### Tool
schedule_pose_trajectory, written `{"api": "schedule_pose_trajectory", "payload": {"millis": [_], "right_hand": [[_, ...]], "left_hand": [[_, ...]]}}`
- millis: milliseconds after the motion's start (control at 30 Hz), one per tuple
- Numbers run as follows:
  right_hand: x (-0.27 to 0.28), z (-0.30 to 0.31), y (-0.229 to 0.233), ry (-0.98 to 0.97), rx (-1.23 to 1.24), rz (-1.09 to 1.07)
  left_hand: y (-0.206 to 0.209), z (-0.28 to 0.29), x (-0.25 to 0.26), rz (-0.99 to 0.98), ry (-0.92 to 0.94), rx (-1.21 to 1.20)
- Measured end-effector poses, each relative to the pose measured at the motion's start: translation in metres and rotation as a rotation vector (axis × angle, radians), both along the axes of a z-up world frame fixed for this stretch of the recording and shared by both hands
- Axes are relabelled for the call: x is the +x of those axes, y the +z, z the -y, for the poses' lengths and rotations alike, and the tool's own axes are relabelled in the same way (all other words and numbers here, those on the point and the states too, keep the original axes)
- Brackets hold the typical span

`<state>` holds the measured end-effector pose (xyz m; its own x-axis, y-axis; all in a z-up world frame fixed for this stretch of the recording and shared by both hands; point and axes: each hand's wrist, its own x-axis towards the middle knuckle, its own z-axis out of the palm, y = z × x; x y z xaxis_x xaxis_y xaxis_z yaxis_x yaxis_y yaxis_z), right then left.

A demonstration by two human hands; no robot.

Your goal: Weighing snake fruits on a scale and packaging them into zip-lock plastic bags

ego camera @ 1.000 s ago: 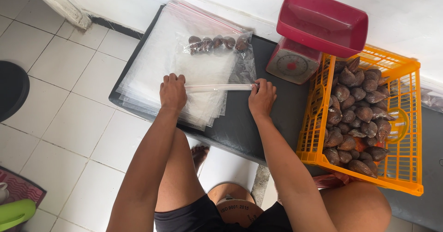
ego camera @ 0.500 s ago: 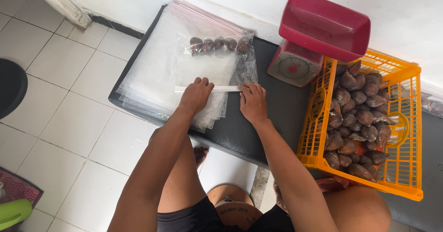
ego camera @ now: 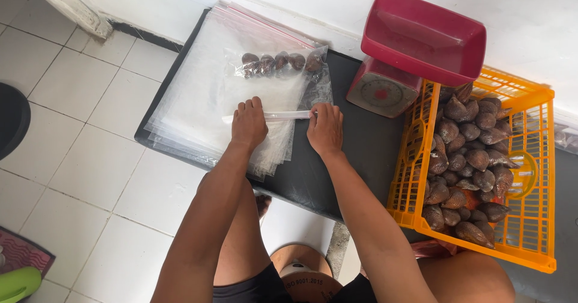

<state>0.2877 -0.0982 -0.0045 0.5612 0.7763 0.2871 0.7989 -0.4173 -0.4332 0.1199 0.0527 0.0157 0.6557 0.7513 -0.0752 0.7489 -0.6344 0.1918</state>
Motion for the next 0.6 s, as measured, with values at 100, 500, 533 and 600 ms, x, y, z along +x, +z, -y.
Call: {"api": "schedule_pose_trajectory", "payload": {"millis": [100,500,533,600], "right_hand": [[-0.002,0.002,0.004,-0.012,0.047,0.077],[-0.002,0.007,-0.006,0.002,0.126,0.092],[-0.003,0.008,-0.007,0.001,0.127,0.095],[-0.002,0.007,-0.010,-0.043,0.087,0.077]], "left_hand": [[0.006,-0.002,0.002,0.019,0.010,0.026],[0.013,-0.004,-0.008,-0.099,-0.123,0.096],[0.012,-0.003,-0.009,-0.095,-0.125,0.097],[0.010,-0.005,-0.011,-0.066,-0.126,0.043]]}}
